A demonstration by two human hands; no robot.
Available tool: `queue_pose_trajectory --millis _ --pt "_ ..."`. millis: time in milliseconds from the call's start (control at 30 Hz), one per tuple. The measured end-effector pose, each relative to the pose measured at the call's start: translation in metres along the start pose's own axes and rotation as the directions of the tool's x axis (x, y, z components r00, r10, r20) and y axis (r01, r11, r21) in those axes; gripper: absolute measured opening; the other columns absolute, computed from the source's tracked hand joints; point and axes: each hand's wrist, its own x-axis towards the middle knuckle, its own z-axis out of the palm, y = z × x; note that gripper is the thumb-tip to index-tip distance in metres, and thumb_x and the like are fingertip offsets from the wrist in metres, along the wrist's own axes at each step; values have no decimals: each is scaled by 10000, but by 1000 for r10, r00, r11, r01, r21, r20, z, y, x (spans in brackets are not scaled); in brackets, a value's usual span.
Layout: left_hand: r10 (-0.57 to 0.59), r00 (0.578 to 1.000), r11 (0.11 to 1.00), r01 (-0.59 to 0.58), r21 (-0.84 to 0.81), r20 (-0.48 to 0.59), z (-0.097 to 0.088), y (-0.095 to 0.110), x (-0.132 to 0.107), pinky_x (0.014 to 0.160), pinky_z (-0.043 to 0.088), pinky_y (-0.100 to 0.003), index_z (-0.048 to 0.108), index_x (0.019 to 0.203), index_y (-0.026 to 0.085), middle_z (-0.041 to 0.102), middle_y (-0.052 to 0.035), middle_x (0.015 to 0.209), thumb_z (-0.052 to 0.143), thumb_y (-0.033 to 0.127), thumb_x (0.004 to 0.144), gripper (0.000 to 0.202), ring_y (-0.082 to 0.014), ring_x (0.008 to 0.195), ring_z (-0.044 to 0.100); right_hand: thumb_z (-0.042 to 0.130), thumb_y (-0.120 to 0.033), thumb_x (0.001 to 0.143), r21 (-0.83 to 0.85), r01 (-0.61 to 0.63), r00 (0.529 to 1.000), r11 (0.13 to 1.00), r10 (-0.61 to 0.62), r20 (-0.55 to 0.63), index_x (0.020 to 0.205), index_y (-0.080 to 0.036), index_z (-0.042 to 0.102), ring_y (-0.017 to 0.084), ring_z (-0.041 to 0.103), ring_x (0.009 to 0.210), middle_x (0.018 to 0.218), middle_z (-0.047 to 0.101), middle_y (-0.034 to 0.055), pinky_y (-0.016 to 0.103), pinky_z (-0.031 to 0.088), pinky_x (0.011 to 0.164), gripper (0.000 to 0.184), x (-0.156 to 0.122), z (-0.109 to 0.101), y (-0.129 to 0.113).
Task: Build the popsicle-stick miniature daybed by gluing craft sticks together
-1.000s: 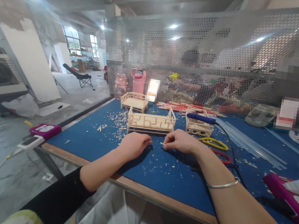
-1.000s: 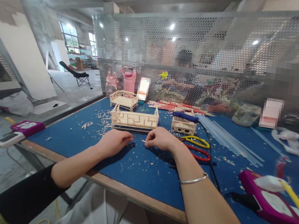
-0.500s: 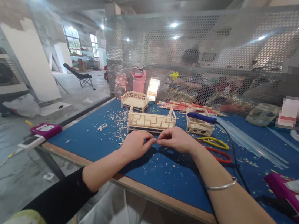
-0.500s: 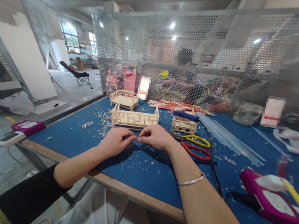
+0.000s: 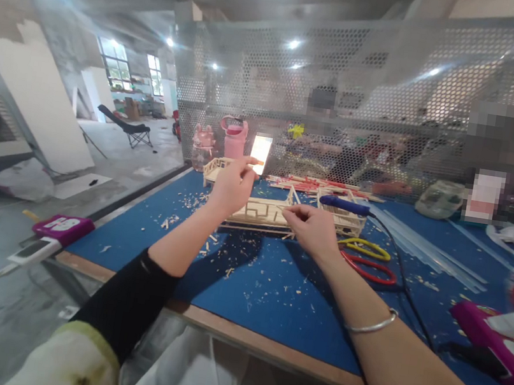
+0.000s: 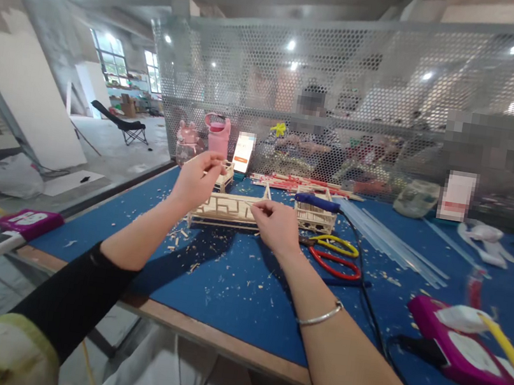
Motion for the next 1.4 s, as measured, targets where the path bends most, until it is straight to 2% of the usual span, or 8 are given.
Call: queue_pose_trajectory --millis 100,200,300,367,600,767,1100,1400 --pt "3 986 1000 -5 12 168 12 -4 15 680 455 -256 588 1031 120 696 -46 801 441 124 802 273 -116 659 586 546 -338 733 -31 0 999 1000 -1 -45 772 -170 722 147 543 557 626 667 32 257 384 554 246 1 2 5" --pt "68 965 995 -85 56 252 20 -8 11 683 458 -260 581 1064 116 700 -52 820 431 121 794 308 -125 674 595 559 -310 742 -103 128 989 986 -134 -59 781 -181 724 160 567 605 689 685 46 270 400 595 213 2 1 10" --pt "140 936 972 -192 134 323 18 -9 2 741 459 -280 568 1108 133 705 -46 871 445 96 759 372 -147 765 616 554 -289 768 -137 258 962 956 -268 -58 773 -195 721 169 590 660 719 688 52 276 414 631 191 4 1 14" --pt "140 915 962 -216 166 377 15 -8 -1 771 457 -293 537 1163 142 707 -37 889 463 85 726 447 -160 808 622 549 -275 784 -144 310 946 940 -320 -58 769 -199 719 171 599 686 733 690 56 279 421 649 187 5 3 14" --pt "154 814 955 -268 125 561 14 -6 0 811 456 -314 366 1337 131 688 -74 977 516 72 647 708 -194 892 625 554 -235 795 -167 364 925 916 -377 -53 777 -194 723 171 612 704 739 695 60 271 433 651 175 7 7 14" --pt "162 806 953 -278 123 569 17 -5 0 804 456 -327 329 1362 132 688 -69 930 522 83 656 733 -200 876 624 552 -244 803 -186 360 923 914 -378 -70 780 -203 724 170 615 706 752 703 55 274 440 662 178 7 8 16" --pt "141 840 957 -251 146 524 20 -6 -1 743 457 -297 333 1347 126 685 -72 890 545 151 751 633 -186 829 628 556 -228 783 -198 321 937 926 -341 -74 812 -196 714 176 615 702 758 699 59 275 432 661 164 7 13 18" --pt "135 840 954 -253 159 525 21 -7 -1 755 454 -308 327 1352 145 689 -67 889 561 158 753 643 -191 842 631 522 -199 782 -204 332 933 921 -353 -76 792 -211 717 176 624 728 779 704 52 275 448 680 195 6 13 18"
